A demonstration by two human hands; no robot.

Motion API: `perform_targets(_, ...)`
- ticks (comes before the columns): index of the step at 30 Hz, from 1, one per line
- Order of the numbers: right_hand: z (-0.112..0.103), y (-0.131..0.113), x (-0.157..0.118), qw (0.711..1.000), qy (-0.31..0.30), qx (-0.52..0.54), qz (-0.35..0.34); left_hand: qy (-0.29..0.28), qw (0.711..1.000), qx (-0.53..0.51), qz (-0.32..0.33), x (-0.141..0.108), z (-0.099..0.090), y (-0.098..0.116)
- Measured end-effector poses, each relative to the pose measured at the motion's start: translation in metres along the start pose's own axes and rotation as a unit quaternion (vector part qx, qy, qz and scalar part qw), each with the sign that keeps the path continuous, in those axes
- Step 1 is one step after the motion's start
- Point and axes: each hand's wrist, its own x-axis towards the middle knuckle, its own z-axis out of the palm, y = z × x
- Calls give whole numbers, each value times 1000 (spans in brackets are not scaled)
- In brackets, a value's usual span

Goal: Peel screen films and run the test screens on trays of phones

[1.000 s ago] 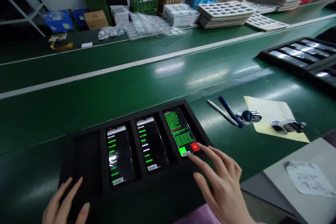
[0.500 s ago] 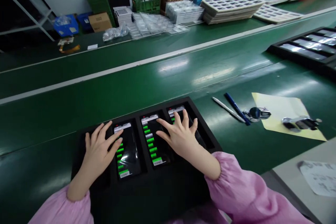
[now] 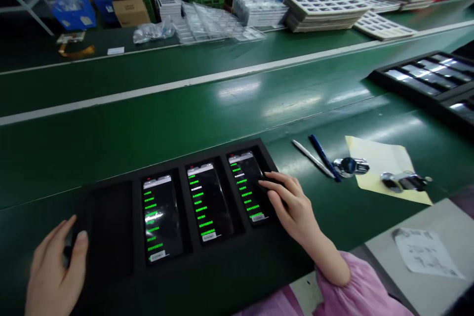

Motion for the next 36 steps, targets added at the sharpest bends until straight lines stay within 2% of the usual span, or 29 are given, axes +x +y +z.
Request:
perform_targets(4,11,4,0,1000,1,-5,12,-24,996,-62,-53,3,8,9)
perform_targets(9,10,8,-7,1000,3,-1,3,22,994,-106,-30,-2,10,17)
perform_targets(14,14,9,-9,1000,-2,-22,-10,48,994,-97,-3,-5,12,21)
perform_targets(22,14,6,-2,998,-6,-59,-10,54,995,-76,46,-10,4,25)
perform_targets(25,13,-1,8,996,-22,-80,-26,136,986,-24,90,-16,3,51)
perform_targets(27,15,-5,15,994,-23,-98,-36,163,969,-3,186,-22,9,83)
perform_targets(29,16,-7,20,991,-13,-127,-42,103,944,-3,312,-27,17,122)
perform_targets(31,15,-7,20,987,-7,-154,-48,39,923,24,383,-28,28,158)
perform_targets(33,8,-2,19,985,10,-163,-50,10,915,43,400,-24,38,182)
perform_targets(36,-7,9,21,991,35,-120,-38,8,916,51,398,-17,46,191)
